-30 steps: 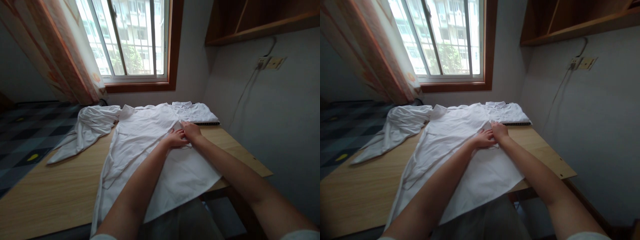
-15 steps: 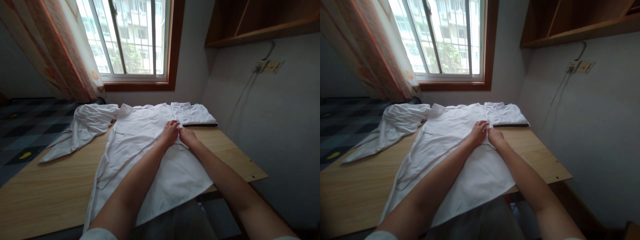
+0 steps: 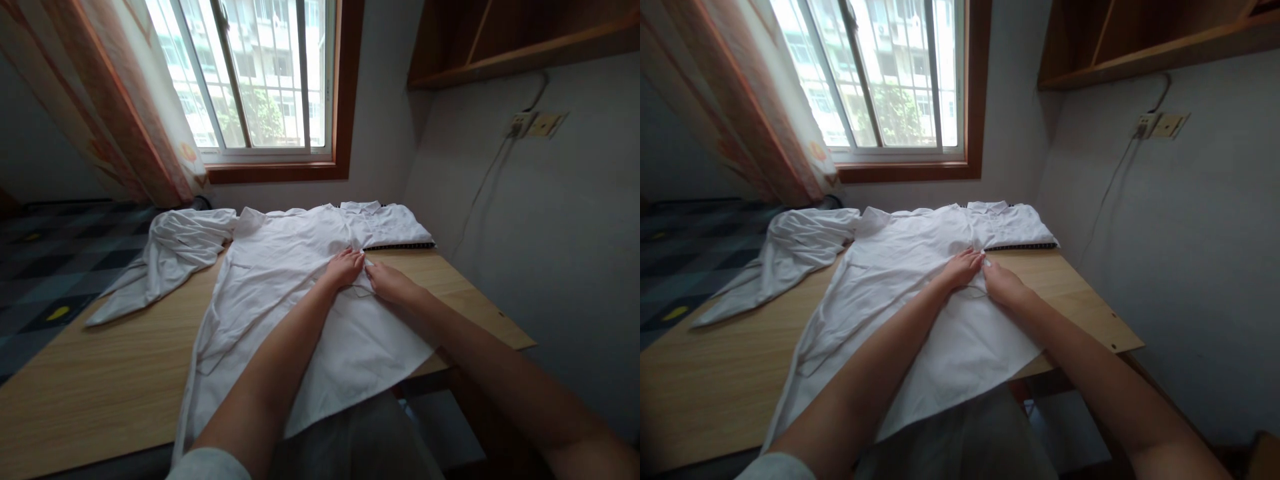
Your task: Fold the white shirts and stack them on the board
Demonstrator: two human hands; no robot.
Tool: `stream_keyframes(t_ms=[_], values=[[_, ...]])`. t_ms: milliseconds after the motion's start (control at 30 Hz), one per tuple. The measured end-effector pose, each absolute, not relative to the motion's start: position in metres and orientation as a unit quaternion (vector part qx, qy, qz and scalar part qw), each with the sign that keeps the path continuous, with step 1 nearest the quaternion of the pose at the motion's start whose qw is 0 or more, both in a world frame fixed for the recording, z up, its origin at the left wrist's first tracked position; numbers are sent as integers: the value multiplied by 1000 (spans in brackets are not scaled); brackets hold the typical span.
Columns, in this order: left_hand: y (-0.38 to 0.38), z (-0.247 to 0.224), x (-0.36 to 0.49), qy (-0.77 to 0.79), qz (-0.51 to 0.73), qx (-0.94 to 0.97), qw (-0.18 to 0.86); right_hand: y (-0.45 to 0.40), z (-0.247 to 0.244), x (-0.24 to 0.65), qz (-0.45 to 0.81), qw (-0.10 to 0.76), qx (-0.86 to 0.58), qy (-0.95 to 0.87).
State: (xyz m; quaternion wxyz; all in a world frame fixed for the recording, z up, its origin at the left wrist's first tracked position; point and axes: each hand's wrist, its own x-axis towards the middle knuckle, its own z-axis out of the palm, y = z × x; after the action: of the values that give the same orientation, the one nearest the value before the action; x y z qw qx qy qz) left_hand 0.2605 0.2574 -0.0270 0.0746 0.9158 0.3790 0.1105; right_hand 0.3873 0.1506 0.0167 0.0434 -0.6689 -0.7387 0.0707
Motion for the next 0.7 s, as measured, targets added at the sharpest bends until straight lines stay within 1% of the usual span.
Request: stream_keyframes(t_ms=[167, 233, 300, 367, 433, 567, 700], values=[[250, -23, 262, 393, 111, 908, 89, 111, 19, 415, 138, 37, -633, -761], [248, -22, 262, 396, 109, 907, 92, 89, 18, 425, 111, 21, -641, -759], [246, -21, 261, 396, 104, 908, 92, 68, 14, 433, 51, 12, -654, -755], [245, -20, 261, 397, 99, 908, 91, 49, 10, 438, -5, 11, -669, -743], [244, -18, 261, 398, 94, 908, 89, 34, 3, 444, -36, 14, -685, -728], [242, -17, 261, 402, 91, 907, 89, 15, -12, 453, -55, 52, -703, -708], [243, -18, 261, 402, 92, 907, 86, 8, -21, 460, -60, 100, -686, -718]])
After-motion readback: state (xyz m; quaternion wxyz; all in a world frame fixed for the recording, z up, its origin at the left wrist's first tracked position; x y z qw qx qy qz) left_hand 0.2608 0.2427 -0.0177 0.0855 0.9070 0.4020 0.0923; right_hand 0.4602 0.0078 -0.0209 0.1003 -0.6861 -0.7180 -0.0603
